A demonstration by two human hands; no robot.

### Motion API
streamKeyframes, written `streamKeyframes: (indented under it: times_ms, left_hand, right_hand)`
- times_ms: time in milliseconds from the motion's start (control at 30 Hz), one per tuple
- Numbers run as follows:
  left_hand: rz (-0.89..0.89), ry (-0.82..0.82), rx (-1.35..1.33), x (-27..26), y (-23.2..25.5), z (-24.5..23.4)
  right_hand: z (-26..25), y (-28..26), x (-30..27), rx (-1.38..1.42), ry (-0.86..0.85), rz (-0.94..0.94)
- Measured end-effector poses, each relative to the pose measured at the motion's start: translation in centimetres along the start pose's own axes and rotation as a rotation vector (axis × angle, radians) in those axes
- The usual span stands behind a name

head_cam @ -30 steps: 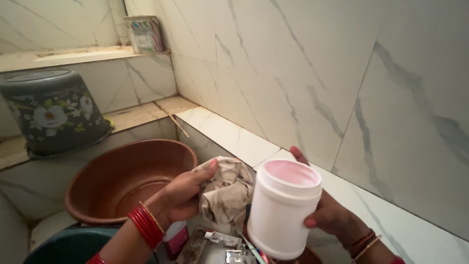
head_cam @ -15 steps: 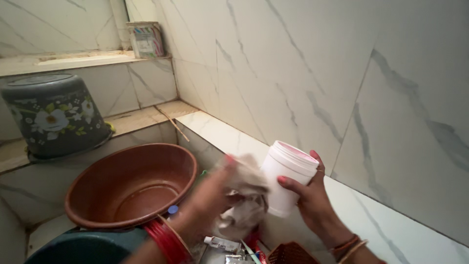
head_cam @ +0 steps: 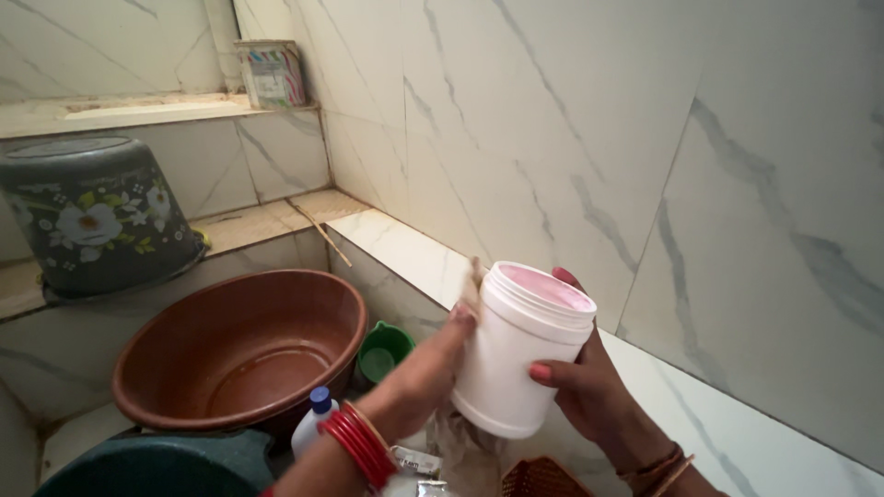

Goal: The person scrubs a tiled bathroom shelf with a blue-handled brush and a cloth, then wipes the shelf and a white plastic container. They place the container on the shelf and line it with a black plastic bag.

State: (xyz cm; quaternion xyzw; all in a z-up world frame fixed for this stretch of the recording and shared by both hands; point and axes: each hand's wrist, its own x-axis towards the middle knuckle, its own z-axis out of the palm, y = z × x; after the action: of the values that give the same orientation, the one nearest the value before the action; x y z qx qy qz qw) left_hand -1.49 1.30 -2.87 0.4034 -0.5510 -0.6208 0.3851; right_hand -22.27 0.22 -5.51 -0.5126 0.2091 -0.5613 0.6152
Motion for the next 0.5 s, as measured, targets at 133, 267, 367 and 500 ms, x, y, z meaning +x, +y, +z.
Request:
streamKeyframes:
  times_ms: [133, 267, 367, 500]
  left_hand:
    - [-0.102, -0.079, -0.419, 0.4, -1.7, -1.1]
    - [-0.033, -0.006, -0.804, 0.9, -4.1, -0.5]
    - [-0.025, 0.074, -1.03, 1.6, -5.8, 1.0]
    - [-0.033, 0.258, -1.163, 2.5, -7.9, 2.5]
  right_hand:
    - [-0.2, 0.2, -0.2, 0.114, -0.094, 0.013]
    - [-0.3, 0.6, 0.3, 0.204, -0.029, -0.001]
    - [-0.3, 1.2, 0.8, 0.061, 0.034, -0.035]
    - [-0.4, 2.3, 0.8, -0.235, 0.07, -0.135]
